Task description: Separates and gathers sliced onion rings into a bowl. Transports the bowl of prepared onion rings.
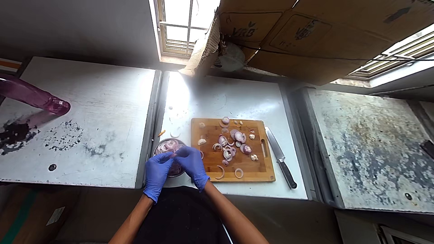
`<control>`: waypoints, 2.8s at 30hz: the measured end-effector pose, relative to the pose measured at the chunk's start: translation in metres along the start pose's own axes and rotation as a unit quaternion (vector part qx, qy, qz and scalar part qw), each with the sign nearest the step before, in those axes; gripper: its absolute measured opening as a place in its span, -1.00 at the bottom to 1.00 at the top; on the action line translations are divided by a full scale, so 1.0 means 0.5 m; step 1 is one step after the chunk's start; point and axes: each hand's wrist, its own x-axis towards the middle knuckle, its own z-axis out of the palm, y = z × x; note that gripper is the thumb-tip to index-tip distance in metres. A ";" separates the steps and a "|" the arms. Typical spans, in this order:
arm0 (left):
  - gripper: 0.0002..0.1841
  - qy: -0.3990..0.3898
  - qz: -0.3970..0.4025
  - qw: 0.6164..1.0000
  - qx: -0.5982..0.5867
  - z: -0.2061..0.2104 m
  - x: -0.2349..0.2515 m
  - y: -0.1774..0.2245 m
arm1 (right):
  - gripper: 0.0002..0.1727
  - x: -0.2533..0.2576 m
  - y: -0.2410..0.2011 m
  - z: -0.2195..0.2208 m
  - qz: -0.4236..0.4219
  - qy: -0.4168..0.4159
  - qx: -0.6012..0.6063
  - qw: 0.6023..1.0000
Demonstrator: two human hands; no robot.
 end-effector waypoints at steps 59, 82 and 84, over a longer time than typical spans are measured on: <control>-0.85 0.003 -0.056 0.997 -0.044 0.011 0.008 -0.012 | -0.86 0.002 -0.017 0.013 0.060 -0.011 -0.083 0.995; -0.76 0.017 0.005 0.989 0.146 -0.006 0.015 -0.024 | -0.80 0.018 -0.007 -0.010 0.019 0.049 -0.150 0.987; -0.66 0.049 0.050 0.981 0.180 -0.016 0.023 -0.016 | -0.84 0.059 -0.002 -0.017 -0.017 0.085 -0.161 0.983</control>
